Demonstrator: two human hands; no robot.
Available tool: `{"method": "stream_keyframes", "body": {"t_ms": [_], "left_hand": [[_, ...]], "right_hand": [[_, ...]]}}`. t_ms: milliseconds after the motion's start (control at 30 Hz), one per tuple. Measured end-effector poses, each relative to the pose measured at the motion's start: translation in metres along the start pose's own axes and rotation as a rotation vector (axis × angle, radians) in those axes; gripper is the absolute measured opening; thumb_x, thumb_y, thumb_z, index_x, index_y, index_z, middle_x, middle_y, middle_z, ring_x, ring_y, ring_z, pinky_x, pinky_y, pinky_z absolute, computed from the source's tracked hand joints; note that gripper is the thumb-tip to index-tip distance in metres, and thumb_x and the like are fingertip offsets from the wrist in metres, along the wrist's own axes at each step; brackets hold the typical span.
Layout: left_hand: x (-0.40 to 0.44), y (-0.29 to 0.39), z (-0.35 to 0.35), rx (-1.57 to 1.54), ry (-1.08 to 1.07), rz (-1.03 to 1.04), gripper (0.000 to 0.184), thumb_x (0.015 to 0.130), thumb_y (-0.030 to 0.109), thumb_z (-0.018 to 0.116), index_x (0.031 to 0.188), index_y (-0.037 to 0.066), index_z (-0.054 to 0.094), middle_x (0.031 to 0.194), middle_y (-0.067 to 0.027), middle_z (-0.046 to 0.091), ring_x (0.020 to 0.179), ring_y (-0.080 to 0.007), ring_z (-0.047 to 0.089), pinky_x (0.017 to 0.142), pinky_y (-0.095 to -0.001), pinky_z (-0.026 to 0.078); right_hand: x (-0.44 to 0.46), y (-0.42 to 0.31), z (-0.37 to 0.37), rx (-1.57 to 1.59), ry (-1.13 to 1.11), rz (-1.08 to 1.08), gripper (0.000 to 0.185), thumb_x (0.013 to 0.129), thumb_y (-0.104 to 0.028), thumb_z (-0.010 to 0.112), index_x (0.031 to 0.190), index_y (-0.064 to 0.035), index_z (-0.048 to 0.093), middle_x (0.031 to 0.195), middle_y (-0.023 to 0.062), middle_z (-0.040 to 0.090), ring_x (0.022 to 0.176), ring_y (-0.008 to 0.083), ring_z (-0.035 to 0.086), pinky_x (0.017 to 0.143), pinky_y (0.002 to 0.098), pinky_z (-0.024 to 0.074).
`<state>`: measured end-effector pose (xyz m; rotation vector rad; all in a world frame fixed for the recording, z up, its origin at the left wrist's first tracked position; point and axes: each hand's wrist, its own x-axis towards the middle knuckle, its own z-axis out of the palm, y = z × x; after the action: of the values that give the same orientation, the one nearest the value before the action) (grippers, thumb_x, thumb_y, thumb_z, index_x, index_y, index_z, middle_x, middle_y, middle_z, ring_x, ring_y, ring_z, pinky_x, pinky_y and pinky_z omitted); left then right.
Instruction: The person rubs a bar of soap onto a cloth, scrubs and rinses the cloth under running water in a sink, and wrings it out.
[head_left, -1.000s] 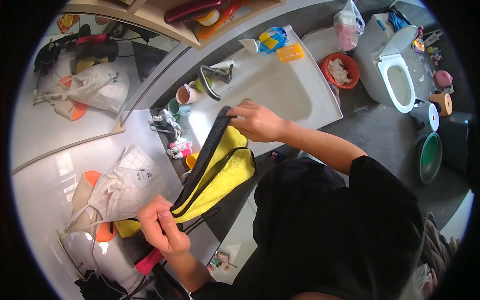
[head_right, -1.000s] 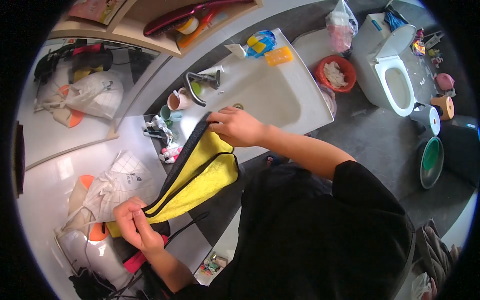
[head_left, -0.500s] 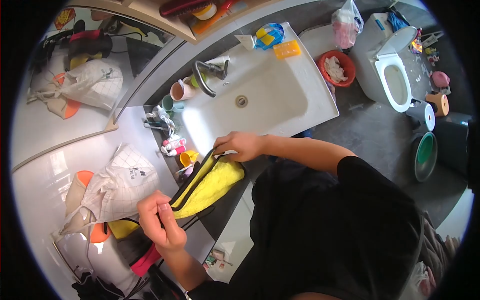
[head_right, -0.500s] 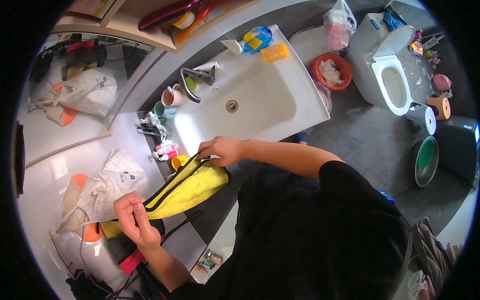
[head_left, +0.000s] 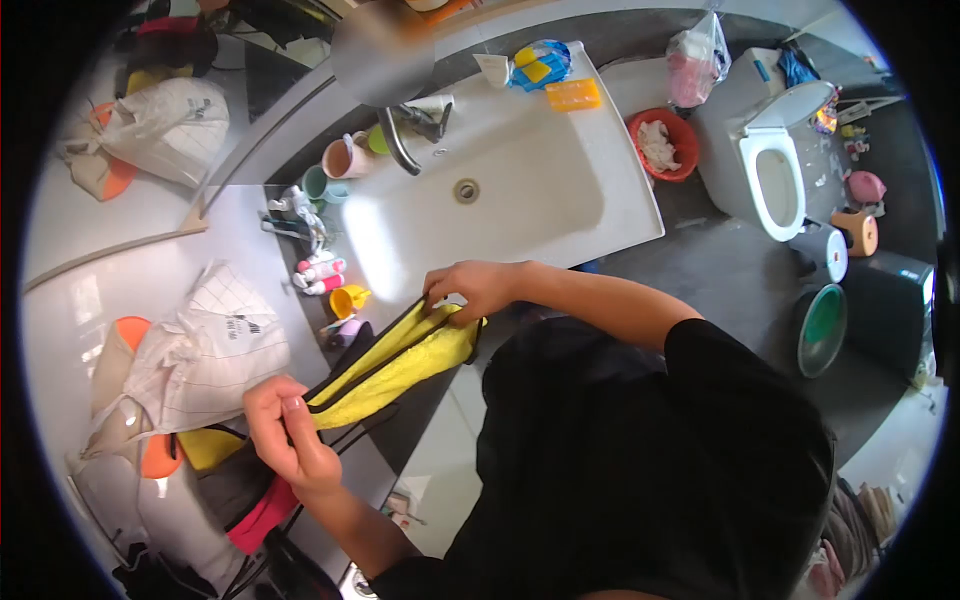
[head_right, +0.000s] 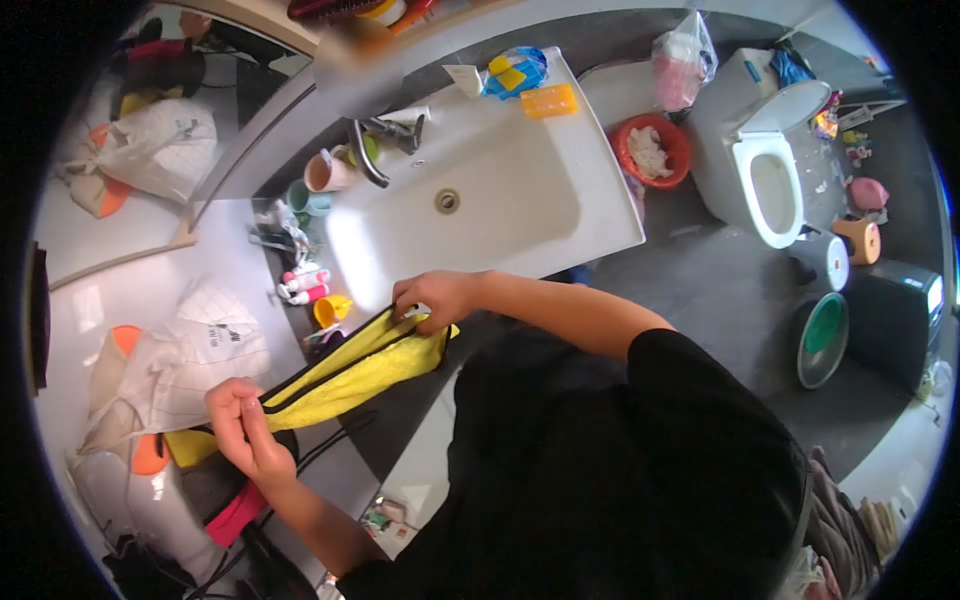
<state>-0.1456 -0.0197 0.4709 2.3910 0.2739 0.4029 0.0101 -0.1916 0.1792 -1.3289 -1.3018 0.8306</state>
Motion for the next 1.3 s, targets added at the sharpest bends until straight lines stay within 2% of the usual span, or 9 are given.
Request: {"method": "stream_keyframes", "body": {"t_ms": [633, 833, 900, 967, 1000, 1033, 1100, 1200, 1300], "left_hand": [[-0.026, -0.072, 0.021, -0.347, 0.249, -0.052, 0.010, 0.105, 0.003, 0.047, 0.106, -0.002, 0.056, 0.100, -0.0085, 0.055, 0.090, -0.0163, 0.051, 0.085, -0.0272, 0.041], [-0.066, -0.181, 0.068, -0.512, 0.567, -0.303, 0.017, 0.107, 0.013, 0.053, 0.112, -0.003, 0.057, 0.109, -0.0093, 0.056, 0.105, -0.0206, 0.051, 0.099, -0.0326, 0.041], [-0.073, -0.229, 0.084, -0.647, 0.426, -0.326, 0.034, 0.110, 0.013, 0.050, 0.137, -0.006, 0.058, 0.137, -0.0153, 0.058, 0.131, -0.0247, 0.052, 0.115, -0.0388, 0.038], [-0.071, -0.258, 0.138, -0.584, 0.530, -0.196, 0.035, 0.110, 0.013, 0.050, 0.138, -0.005, 0.058, 0.138, -0.0155, 0.058, 0.132, -0.0251, 0.051, 0.116, -0.0386, 0.037], [-0.079, -0.264, 0.151, -0.442, 0.594, -0.136, 0.035, 0.110, 0.013, 0.050, 0.139, -0.004, 0.058, 0.139, -0.0157, 0.058, 0.132, -0.0255, 0.051, 0.116, -0.0385, 0.037], [-0.052, -0.212, 0.137, -0.292, 0.649, -0.180, 0.011, 0.105, 0.011, 0.053, 0.106, 0.001, 0.058, 0.102, -0.0068, 0.054, 0.099, -0.0196, 0.051, 0.094, -0.0317, 0.041], [-0.028, -0.117, 0.090, -0.657, 0.580, -0.365, 0.011, 0.105, 0.011, 0.053, 0.097, 0.004, 0.055, 0.094, -0.0044, 0.050, 0.091, -0.0169, 0.048, 0.086, -0.0302, 0.040], [-0.025, -0.099, 0.083, -0.781, 0.503, -0.313, 0.010, 0.100, 0.013, 0.058, 0.098, 0.004, 0.059, 0.092, -0.0047, 0.054, 0.092, -0.0143, 0.052, 0.087, -0.0279, 0.040], [-0.035, -0.085, 0.074, -0.733, 0.345, -0.237, 0.011, 0.100, 0.004, 0.056, 0.097, -0.003, 0.063, 0.092, -0.0129, 0.063, 0.089, -0.0261, 0.061, 0.085, -0.0368, 0.049]], "right_hand": [[-0.051, -0.053, -0.008, -0.276, 0.190, 0.247, 0.012, 0.087, -0.009, 0.069, 0.095, -0.0018, 0.063, 0.096, 0.0169, 0.062, 0.092, 0.0403, 0.063, 0.079, 0.0467, 0.0525], [-0.070, -0.131, -0.045, -0.586, 0.229, 0.259, 0.026, 0.085, 0.003, 0.057, 0.110, 0.0015, 0.052, 0.103, 0.0207, 0.050, 0.098, 0.0427, 0.056, 0.086, 0.0478, 0.0494], [-0.063, -0.167, -0.046, -0.614, 0.285, 0.214, 0.028, 0.087, 0.004, 0.056, 0.115, 0.0005, 0.053, 0.105, 0.0231, 0.050, 0.098, 0.0431, 0.055, 0.087, 0.0485, 0.0492], [-0.059, -0.204, -0.039, -0.589, 0.347, 0.155, 0.028, 0.095, 0.003, 0.052, 0.122, -0.0035, 0.050, 0.105, 0.0207, 0.048, 0.098, 0.0413, 0.056, 0.085, 0.0489, 0.0481], [-0.069, -0.210, -0.041, -0.461, 0.260, 0.408, 0.030, 0.099, 0.000, 0.054, 0.129, -0.0021, 0.052, 0.107, 0.0209, 0.057, 0.100, 0.0361, 0.062, 0.086, 0.0440, 0.0518], [-0.085, -0.214, -0.038, -0.323, 0.152, 0.669, 0.034, 0.103, -0.004, 0.057, 0.137, -0.0008, 0.053, 0.109, 0.0211, 0.066, 0.102, 0.0308, 0.068, 0.087, 0.0391, 0.0555], [-0.113, -0.197, -0.052, 0.017, 0.113, 0.828, 0.029, 0.105, -0.007, 0.053, 0.133, -0.0103, 0.048, 0.110, 0.0137, 0.051, 0.102, 0.0273, 0.057, 0.087, 0.0451, 0.0481], [-0.096, -0.244, -0.048, -0.689, 0.311, 0.400, 0.023, 0.102, -0.004, 0.056, 0.125, -0.0038, 0.058, 0.105, 0.0180, 0.065, 0.096, 0.0338, 0.064, 0.086, 0.0452, 0.0515], [-0.109, -0.228, -0.042, -0.545, 0.483, 0.435, 0.021, 0.104, -0.010, 0.056, 0.124, -0.0055, 0.058, 0.106, 0.0195, 0.065, 0.099, 0.0354, 0.064, 0.087, 0.0465, 0.0515]]}}
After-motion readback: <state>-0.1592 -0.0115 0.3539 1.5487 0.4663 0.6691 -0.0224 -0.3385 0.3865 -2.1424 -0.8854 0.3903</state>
